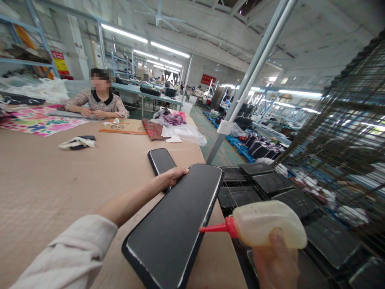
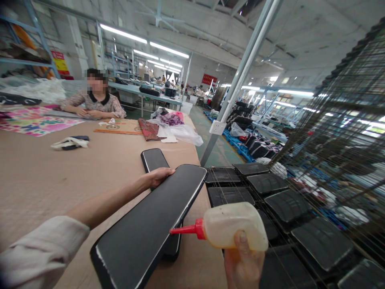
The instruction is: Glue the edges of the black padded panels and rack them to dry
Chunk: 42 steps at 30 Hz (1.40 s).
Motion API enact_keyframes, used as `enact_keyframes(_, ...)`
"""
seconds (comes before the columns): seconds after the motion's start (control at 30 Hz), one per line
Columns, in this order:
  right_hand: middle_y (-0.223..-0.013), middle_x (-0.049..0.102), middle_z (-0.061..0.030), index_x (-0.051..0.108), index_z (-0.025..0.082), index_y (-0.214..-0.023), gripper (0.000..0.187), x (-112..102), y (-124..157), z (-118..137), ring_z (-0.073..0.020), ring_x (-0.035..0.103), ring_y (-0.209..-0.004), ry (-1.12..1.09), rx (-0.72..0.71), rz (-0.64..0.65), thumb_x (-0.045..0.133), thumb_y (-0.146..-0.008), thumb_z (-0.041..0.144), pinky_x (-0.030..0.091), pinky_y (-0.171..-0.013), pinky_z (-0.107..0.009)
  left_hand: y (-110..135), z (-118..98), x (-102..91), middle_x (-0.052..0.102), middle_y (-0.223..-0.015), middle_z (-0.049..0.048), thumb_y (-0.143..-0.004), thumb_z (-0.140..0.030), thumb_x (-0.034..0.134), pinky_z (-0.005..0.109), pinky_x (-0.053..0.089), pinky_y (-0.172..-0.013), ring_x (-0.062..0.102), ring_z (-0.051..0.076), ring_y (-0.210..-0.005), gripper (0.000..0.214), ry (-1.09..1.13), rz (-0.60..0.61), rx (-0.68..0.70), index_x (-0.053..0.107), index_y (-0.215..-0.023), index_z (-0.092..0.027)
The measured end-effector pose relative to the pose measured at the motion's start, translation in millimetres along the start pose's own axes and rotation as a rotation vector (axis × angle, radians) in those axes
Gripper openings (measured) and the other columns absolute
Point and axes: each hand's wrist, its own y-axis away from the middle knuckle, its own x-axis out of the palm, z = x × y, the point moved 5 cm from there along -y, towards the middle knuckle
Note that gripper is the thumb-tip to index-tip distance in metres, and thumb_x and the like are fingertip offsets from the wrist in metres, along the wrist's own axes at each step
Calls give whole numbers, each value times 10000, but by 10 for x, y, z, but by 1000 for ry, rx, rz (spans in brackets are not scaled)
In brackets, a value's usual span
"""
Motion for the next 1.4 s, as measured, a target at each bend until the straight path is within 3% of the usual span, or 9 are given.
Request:
enact_keyframes(0.27,-1093,543,-61,497,245,-1157,573,-68,-45,-83,-222,540,-919,19,29,32,669,-629,389,463,-766,-391,-4,-29,-3,645,-580,54,-864,-209,372,303,511,-566,608,167,-514,235,18,-35,-16,558,-751,-118)
enact_keyframes(0.43,-1088,541,-28,519,276,-1133,532,-89,45,-56,-186,527,-912,37,79,-55,668,-634,389,472,-692,-294,-45,-21,-29,632,-546,56,-868,-235,366,306,510,-559,610,177,-508,258,38,-41,-45,558,-738,-122)
enact_keyframes(0.57,-1124,522,-50,487,258,-1156,545,-81,83,-34,-208,533,-894,110,35,-2,652,-656,402,480,-723,-364,-81,-20,-81,630,-536,50,-854,-244,402,299,508,-546,607,181,-496,224,51,-57,-51,563,-748,-128)
enact_keyframes(0.83,-1117,537,-43,507,269,-1153,623,-81,66,-87,-185,548,-838,-20,139,-73,707,-573,375,490,-639,-297,-113,-16,-144,632,-537,69,-863,-248,374,309,508,-532,612,194,-500,251,62,-82,-59,568,-768,-121)
enact_keyframes(0.9,-1080,557,-41,470,264,-1186,646,-103,51,-112,-182,555,-813,-10,124,-55,699,-591,364,493,-663,-318,-123,-14,-159,638,-550,74,-858,-248,384,317,509,-531,611,197,-497,243,64,-86,-58,575,-783,-117)
enact_keyframes(1.07,-1069,565,-47,416,260,-1231,592,-77,58,-124,-208,559,-884,26,62,132,617,-691,396,479,-743,-359,-156,-12,-215,643,-563,72,-852,-251,404,324,513,-533,611,197,-499,228,69,-101,-48,581,-815,-112)
enact_keyframes(1.4,-1038,582,-51,445,257,-1208,600,-143,9,-190,-213,568,-835,39,53,109,636,-657,400,480,-723,-390,-220,-12,-363,615,-509,44,-851,-253,411,313,514,-531,601,186,-483,206,97,-147,-51,566,-810,-124)
